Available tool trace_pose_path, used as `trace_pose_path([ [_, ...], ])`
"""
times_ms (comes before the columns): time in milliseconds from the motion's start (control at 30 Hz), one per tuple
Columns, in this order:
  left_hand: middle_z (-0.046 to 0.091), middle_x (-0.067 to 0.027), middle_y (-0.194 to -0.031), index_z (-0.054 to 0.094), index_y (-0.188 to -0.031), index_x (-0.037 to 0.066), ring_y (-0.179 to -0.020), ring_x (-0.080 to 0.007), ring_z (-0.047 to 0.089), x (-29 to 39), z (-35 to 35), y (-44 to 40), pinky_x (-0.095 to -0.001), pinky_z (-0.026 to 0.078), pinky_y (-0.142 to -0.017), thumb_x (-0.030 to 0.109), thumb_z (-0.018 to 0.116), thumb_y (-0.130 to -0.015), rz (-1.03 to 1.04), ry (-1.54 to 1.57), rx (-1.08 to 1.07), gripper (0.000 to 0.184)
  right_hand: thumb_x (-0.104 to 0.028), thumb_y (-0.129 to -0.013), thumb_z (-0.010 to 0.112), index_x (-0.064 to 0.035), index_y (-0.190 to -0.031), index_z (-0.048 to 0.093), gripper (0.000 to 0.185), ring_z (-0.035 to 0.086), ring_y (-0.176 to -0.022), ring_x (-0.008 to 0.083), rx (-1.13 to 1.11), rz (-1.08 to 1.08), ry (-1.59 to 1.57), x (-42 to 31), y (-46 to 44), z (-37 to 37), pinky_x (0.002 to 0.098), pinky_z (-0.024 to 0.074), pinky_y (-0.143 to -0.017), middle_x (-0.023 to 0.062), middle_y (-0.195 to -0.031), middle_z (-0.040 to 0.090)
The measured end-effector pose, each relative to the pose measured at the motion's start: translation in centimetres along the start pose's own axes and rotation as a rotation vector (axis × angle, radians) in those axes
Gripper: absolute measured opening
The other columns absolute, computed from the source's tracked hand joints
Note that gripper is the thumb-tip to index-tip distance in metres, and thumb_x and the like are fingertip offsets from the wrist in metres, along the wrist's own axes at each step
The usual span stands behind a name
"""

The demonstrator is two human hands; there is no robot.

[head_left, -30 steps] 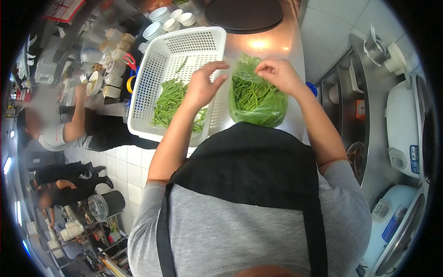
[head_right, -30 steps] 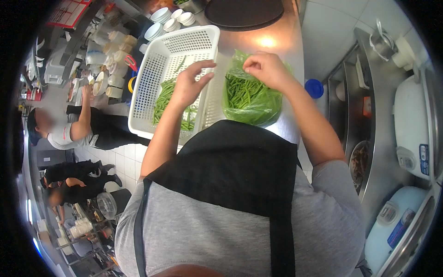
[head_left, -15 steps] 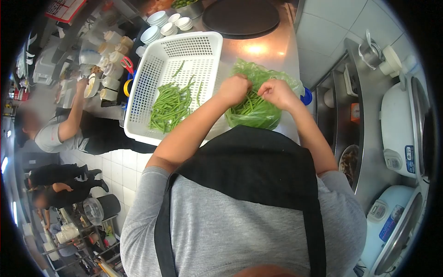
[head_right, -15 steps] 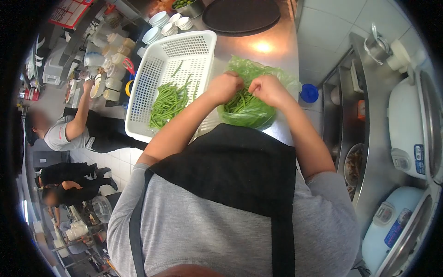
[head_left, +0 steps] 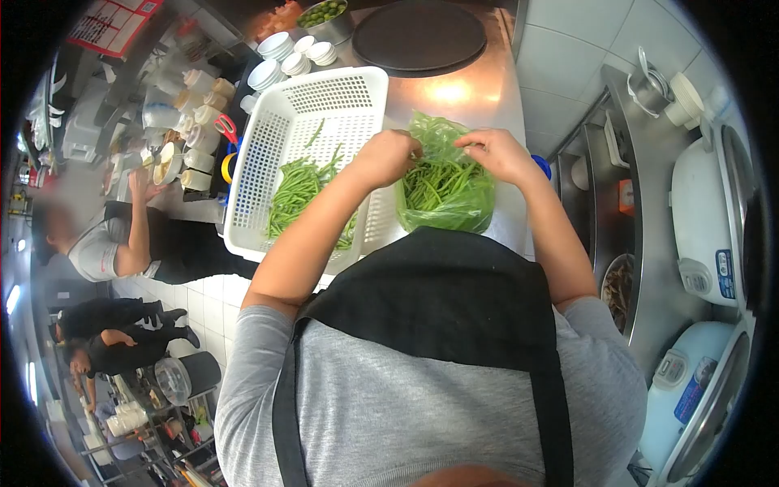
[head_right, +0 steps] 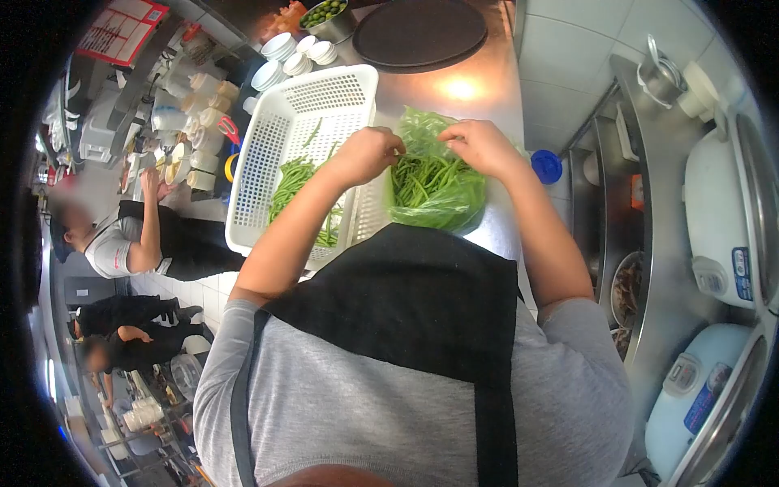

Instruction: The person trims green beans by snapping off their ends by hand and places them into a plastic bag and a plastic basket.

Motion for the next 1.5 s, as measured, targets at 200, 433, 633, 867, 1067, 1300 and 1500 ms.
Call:
trace_pose_path([
  [200, 0.064, -0.0117, -0.083, 0.068, -0.086, 0.007, -0.08, -0.0294, 0.063, -0.5, -1.1, 1.7, -0.0386, 0.05, -0.073, 0.01, 0.067, -0.073, 0.009, 0.024, 0.071, 0.014, -0.016, -0.081, 0.061, -0.0055, -0.099, 0.067, 0.021, 0.06, -0.091, 0.0311, -0.006, -0.198, 0.17, -2.3, -0.8, 3.4, 0.0389, 0.0471, -0.081, 0.0121, -0.093, 0.065],
  [433, 0.063, -0.0128, -0.079, 0.065, -0.084, 0.008, -0.077, -0.0317, 0.062, 0.2, 1.2, 1.6, -0.0409, 0.049, -0.069, 0.012, 0.064, -0.074, -0.032, 0.064, 0.133, 0.01, -0.021, -0.08, 0.062, -0.0091, -0.083, 0.068, 0.014, 0.057, -0.088, 0.0262, 0.121, -0.238, 0.366, -2.5, -0.4, 4.2, 0.0404, 0.0455, -0.077, 0.0061, -0.087, 0.061],
  [633, 0.063, -0.0134, -0.079, 0.063, -0.08, 0.007, -0.077, -0.0327, 0.061, 1.0, 1.9, 1.4, -0.0421, 0.049, -0.07, 0.014, 0.064, -0.075, -0.025, -0.003, 0.13, 0.009, -0.021, -0.077, 0.063, -0.012, -0.078, 0.067, 0.01, 0.054, -0.09, 0.0223, 0.165, -0.301, 0.637, -3.9, 0.5, 4.3, 0.0401, 0.043, -0.078, 0.0029, -0.083, 0.058],
  [867, 0.063, -0.0142, -0.077, 0.062, -0.081, 0.005, -0.072, -0.0326, 0.062, 0.8, 1.8, 1.2, -0.0412, 0.049, -0.066, 0.012, 0.067, -0.074, -0.044, 0.123, 0.335, 0.011, -0.015, -0.082, 0.06, -0.0057, -0.081, 0.065, 0.01, 0.057, -0.076, 0.0135, 0.346, -0.155, -0.357, -0.3, -1.5, 5.5, 0.0293, 0.0453, -0.066, -0.0002, -0.082, 0.064],
  [1067, 0.062, -0.0129, -0.067, 0.06, -0.081, 0.002, -0.062, -0.0248, 0.063, 0.1, 1.0, 1.2, -0.0344, 0.05, -0.06, 0.011, 0.068, -0.077, -0.252, 0.346, 0.422, 0.012, -0.011, -0.087, 0.058, -0.0018, -0.09, 0.064, 0.011, 0.053, -0.071, 0.0062, 0.345, 0.185, -0.996, 1.1, -1.8, 6.2, 0.0207, 0.044, -0.059, 0.0024, -0.085, 0.064],
  [1300, 0.064, -0.0076, -0.073, 0.056, -0.092, -0.001, -0.067, -0.0138, 0.064, -2.4, 2.2, 1.1, -0.0246, 0.052, -0.063, 0.004, 0.062, -0.086, -0.376, 1.182, 0.533, 0.01, -0.007, -0.084, 0.059, 0.0008, -0.103, 0.065, 0.021, 0.052, -0.059, 0.0059, 0.211, 0.145, -0.711, 1.2, -1.6, 6.5, 0.0208, 0.0453, -0.055, 0.0018, -0.075, 0.063],
  [1500, 0.061, -0.0085, -0.073, 0.053, -0.091, -0.001, -0.066, -0.0149, 0.064, -2.3, 2.4, 1.5, -0.0228, 0.05, -0.06, -0.001, 0.061, -0.085, -0.41, 1.371, 0.581, 0.01, -0.012, -0.085, 0.064, 0.0006, -0.103, 0.065, 0.022, 0.056, -0.066, 0.0064, 0.174, 0.092, -0.778, 1.3, -1.9, 7.3, 0.0213, 0.0471, -0.061, 0.001, -0.077, 0.063],
])
Point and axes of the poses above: each hand's wrist, its own y-axis away from the middle knuckle, its own z-axis out of the palm, x = y × z, the point moved 4 cm from there along -y, towards the middle knuckle
